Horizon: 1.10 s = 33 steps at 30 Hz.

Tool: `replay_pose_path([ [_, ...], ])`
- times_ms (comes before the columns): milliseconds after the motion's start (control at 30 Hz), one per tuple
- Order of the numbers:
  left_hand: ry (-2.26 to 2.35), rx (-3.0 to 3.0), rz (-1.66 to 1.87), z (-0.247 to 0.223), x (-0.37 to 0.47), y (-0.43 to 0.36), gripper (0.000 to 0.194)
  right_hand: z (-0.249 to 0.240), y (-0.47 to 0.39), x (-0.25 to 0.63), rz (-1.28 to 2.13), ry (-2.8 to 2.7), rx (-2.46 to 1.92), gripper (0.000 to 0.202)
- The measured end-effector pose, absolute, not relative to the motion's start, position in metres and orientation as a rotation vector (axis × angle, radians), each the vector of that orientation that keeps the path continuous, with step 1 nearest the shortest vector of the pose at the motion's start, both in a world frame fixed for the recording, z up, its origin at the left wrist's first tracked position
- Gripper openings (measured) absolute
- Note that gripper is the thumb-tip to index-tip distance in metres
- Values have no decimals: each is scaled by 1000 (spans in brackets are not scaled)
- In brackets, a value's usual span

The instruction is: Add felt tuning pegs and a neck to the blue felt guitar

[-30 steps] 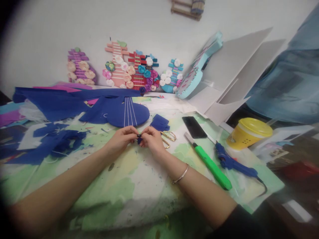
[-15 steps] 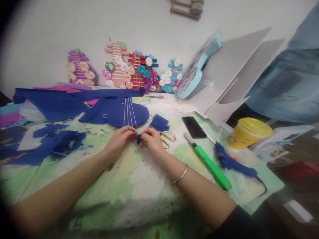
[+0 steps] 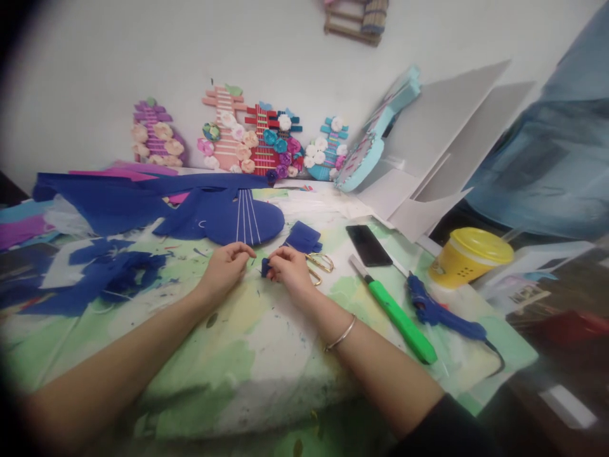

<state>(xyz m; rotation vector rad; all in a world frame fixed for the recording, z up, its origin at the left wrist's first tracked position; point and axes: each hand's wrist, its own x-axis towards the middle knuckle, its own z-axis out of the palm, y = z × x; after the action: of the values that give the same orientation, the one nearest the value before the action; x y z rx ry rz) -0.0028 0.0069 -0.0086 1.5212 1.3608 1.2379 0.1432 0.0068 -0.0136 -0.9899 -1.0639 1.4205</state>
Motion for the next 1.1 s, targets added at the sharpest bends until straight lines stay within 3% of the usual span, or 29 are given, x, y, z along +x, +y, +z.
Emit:
replay_pose_path([
  [200,1336,1619,1254,-1,-2,0,14,-12,7,145,1367,-1123,-965,8],
  [333,1182,1510,1226,5,3,-27,25,2,-7,153,1310,-1268,-910,10],
  [500,1113,1380,1393,2,22,-76,10,19,-47,164,1306,-1360,-793,14],
  [700,1043,1452,1486,-15,30,-114,11,4,-96,172,1248,-1294,-803,11],
  [900,1245,1745,1492,-25,23,-130,16,-17,-121,165,1008,-1270,-926,4],
  [1100,1357,1852,1620,-35,25,-135,14,-27,-124,166,694,-1534,-970,12],
])
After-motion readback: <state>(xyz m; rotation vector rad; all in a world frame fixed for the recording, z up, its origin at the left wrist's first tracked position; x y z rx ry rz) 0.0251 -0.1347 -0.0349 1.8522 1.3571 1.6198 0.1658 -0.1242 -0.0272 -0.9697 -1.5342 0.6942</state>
